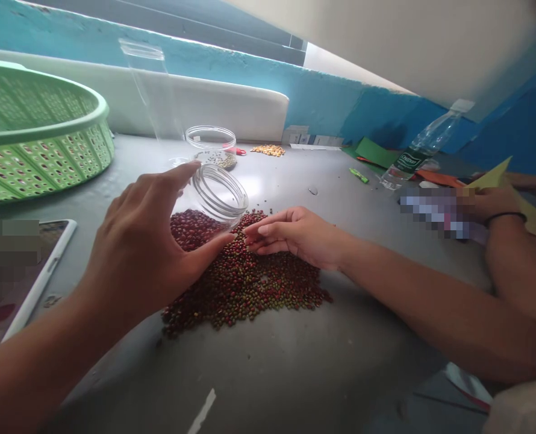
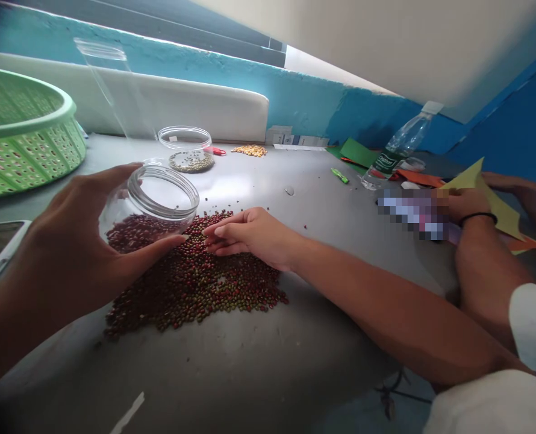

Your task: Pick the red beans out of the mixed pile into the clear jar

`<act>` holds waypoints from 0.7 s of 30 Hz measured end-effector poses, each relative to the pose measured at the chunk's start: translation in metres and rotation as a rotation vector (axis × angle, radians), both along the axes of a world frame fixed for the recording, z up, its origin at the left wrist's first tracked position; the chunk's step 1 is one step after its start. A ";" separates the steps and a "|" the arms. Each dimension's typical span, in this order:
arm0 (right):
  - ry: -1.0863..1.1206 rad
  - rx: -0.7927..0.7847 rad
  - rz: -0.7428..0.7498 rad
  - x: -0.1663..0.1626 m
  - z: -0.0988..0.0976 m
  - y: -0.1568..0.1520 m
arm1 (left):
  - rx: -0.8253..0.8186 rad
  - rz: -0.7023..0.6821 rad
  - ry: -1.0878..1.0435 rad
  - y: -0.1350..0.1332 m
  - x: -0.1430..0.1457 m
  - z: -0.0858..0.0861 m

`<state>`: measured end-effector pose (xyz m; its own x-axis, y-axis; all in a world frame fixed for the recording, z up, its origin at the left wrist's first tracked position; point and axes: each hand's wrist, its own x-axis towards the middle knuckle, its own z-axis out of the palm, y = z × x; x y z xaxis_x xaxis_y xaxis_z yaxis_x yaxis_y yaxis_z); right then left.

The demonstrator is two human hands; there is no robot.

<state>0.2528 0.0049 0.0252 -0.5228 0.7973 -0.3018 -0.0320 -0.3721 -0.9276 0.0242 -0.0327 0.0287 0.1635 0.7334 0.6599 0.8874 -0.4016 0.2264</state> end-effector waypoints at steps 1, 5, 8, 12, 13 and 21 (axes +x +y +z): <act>0.004 0.006 0.004 0.000 0.000 0.000 | -0.001 0.000 0.002 0.000 0.000 0.000; 0.019 0.031 0.019 0.000 -0.002 0.000 | -0.009 -0.005 0.001 0.000 0.000 0.001; 0.028 0.041 0.023 0.000 -0.004 -0.001 | -0.009 -0.005 -0.007 0.000 0.000 0.001; 0.015 0.055 0.023 0.001 -0.004 -0.002 | -0.011 -0.002 0.003 -0.001 0.000 0.000; 0.014 0.058 0.020 0.001 -0.004 -0.003 | -0.012 0.000 0.002 -0.001 0.001 0.000; 0.131 0.038 0.030 0.000 -0.004 -0.002 | -0.012 -0.003 -0.001 0.000 0.000 0.000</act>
